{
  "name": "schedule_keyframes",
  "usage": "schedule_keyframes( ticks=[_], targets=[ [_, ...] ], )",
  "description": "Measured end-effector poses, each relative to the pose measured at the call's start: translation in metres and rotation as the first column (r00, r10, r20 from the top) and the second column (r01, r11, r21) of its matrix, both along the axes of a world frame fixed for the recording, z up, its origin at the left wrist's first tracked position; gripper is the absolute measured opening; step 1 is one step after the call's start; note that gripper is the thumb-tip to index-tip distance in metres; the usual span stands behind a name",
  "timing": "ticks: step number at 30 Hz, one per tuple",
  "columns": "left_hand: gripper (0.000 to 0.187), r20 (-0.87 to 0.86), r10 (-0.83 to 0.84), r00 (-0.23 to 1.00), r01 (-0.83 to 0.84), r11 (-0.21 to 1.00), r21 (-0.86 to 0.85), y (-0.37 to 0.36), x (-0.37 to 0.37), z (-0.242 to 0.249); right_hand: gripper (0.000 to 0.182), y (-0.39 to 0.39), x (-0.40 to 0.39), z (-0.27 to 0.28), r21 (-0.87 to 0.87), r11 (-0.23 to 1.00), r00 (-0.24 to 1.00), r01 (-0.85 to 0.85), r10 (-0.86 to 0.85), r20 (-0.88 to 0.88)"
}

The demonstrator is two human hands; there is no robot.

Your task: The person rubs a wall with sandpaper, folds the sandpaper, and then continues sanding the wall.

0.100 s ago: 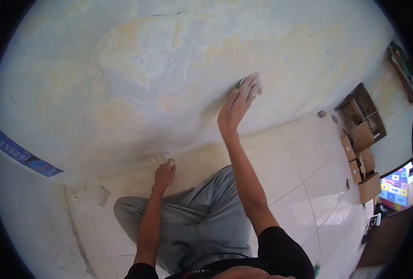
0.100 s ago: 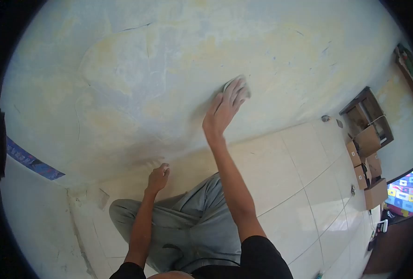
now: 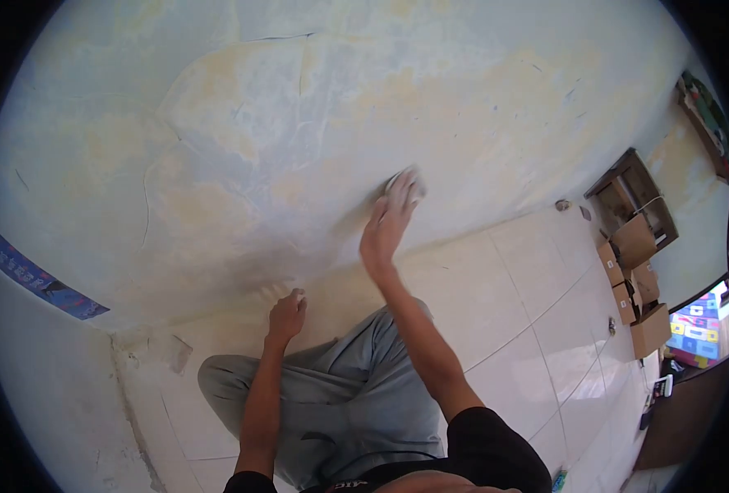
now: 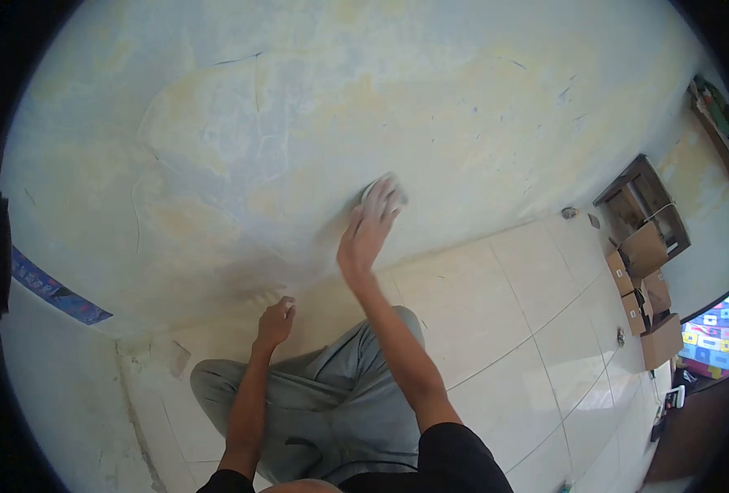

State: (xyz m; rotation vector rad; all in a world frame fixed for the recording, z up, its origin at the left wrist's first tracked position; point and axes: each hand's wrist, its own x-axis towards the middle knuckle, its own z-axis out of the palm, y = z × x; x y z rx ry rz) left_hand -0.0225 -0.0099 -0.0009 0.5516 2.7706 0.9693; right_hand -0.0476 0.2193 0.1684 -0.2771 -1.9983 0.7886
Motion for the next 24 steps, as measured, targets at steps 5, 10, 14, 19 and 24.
schedule_keyframes(
  ticks=[5, 10, 14, 19, 24],
  targets=[
    [0.028, 0.095, 0.023, 0.995, -0.023, 1.000, 0.004, 0.006, 0.019, 0.004, 0.057, 0.005, 0.002, -0.011, 0.101, 0.991, 0.995, 0.085, -0.091, 0.050],
    [0.028, 0.086, 0.024, 0.996, -0.026, 1.000, 0.017, 0.007, 0.020, 0.005, 0.056, 0.061, -0.011, 0.089, -0.049, 0.993, 0.966, 0.108, -0.116, -0.231],
    [0.028, 0.054, 0.002, 0.999, -0.003, 1.000, 0.024, 0.009, 0.016, 0.001, 0.056, 0.048, -0.001, 0.048, 0.022, 0.996, 0.993, 0.089, -0.086, -0.082],
    [0.029, 0.071, 0.021, 0.997, -0.018, 0.999, -0.038, 0.003, 0.022, -0.001, 0.057, -0.003, 0.012, -0.011, 0.056, 0.998, 0.993, 0.022, -0.028, 0.113],
    [0.028, 0.055, 0.006, 0.998, -0.006, 1.000, -0.006, 0.003, 0.016, -0.008, 0.057, 0.044, -0.007, 0.067, 0.006, 0.997, 0.989, 0.079, -0.078, -0.124]
  ],
)
